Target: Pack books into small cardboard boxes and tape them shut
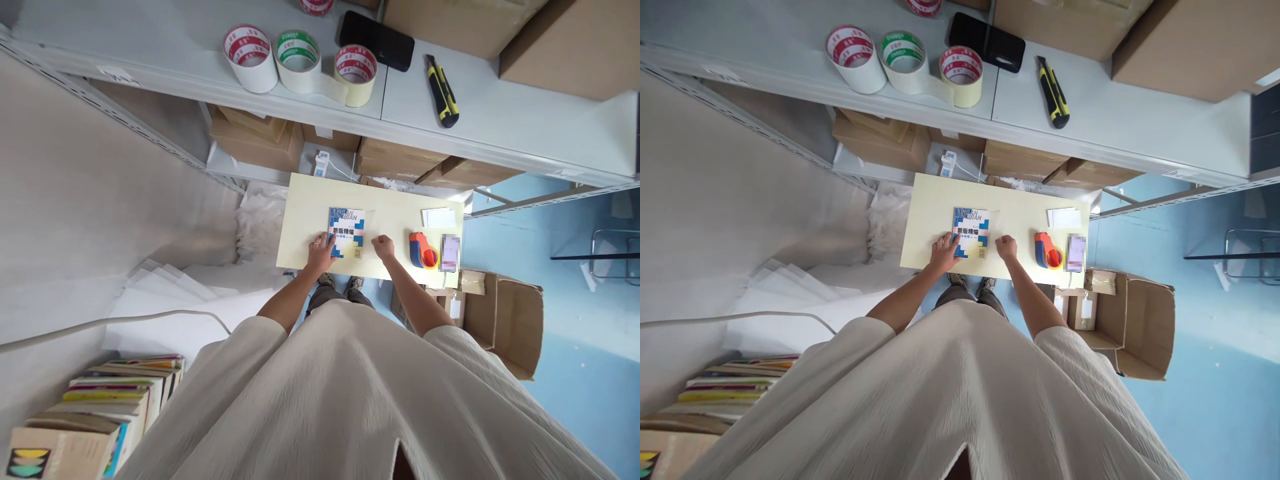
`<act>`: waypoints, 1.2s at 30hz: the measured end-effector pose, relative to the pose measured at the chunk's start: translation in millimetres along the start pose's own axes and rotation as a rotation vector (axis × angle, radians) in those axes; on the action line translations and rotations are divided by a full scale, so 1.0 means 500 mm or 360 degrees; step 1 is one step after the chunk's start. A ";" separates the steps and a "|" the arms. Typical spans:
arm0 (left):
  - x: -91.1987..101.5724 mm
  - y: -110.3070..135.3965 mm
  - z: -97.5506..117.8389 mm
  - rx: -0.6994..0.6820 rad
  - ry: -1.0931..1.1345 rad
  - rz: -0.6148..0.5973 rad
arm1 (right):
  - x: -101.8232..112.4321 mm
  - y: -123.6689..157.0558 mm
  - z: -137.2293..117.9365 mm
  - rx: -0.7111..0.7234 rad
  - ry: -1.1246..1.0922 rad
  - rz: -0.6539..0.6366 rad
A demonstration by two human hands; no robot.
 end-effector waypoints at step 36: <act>0.015 -0.041 0.134 -0.0315 0.0322 -0.0099 | -0.101 0.030 -0.020 -0.0334 -0.0562 -0.0207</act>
Point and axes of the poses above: each hand's wrist, its own y-axis away from the middle knuckle, its own x-axis out of the back of the hand, z = x × y, the point moved 8 cm from there along -y, towards the middle knuckle, and after that the axes turned 2 degrees about -z, right-handed, at the moved point
